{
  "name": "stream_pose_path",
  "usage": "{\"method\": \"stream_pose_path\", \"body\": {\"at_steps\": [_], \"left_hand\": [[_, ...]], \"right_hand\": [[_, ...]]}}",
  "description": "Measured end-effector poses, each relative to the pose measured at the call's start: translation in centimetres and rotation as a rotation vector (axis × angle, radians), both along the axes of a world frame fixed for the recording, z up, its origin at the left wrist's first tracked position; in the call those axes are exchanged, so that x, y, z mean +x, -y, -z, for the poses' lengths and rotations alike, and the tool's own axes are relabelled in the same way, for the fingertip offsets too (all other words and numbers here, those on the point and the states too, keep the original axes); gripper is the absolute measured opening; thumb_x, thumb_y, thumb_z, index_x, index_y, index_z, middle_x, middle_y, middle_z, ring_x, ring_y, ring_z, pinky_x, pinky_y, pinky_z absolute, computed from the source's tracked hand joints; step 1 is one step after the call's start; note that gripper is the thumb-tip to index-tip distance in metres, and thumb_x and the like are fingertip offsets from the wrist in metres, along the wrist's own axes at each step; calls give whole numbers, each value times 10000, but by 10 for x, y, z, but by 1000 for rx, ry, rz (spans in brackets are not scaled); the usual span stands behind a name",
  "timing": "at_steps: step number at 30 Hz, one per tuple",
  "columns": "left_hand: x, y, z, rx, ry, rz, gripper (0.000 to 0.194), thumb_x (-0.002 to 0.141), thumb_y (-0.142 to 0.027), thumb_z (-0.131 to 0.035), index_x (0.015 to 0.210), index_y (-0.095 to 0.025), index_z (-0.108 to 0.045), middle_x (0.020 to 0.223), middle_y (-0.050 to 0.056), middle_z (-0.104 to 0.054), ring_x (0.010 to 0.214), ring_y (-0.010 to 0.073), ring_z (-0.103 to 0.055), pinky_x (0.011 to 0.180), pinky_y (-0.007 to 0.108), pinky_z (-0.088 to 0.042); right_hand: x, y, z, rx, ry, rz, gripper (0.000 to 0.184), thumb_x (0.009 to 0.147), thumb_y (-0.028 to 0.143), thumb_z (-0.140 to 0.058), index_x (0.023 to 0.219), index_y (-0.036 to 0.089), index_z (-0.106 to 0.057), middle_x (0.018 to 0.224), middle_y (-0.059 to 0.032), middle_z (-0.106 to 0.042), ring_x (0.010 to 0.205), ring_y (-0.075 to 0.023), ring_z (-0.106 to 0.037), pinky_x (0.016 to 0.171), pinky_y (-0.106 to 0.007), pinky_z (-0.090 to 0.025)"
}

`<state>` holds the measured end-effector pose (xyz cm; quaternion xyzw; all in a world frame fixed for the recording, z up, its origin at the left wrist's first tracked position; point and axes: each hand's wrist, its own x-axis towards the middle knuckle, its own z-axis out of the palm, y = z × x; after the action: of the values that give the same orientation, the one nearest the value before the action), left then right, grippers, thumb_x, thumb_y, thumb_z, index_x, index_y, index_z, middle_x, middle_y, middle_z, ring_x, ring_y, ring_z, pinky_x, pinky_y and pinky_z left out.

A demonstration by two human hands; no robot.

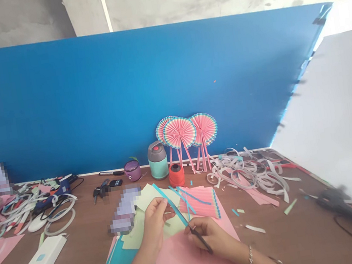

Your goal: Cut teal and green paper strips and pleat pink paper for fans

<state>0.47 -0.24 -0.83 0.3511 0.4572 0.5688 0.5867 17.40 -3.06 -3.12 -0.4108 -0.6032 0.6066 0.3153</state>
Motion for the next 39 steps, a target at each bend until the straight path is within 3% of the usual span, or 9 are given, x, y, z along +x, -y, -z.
{"method": "stream_pose_path", "body": {"at_steps": [39], "left_hand": [[2,3,-4,-18,-9,5,249,661,-382,-660,618,-182,-518,603,-46,-526,571,100,-541,573,209,-454]], "right_hand": [[-1,0,-2,-45,-28,-3,237,666,361,-650,679,157,-530,426,95,-382,367,-42,-315,380,-178,-203]]}}
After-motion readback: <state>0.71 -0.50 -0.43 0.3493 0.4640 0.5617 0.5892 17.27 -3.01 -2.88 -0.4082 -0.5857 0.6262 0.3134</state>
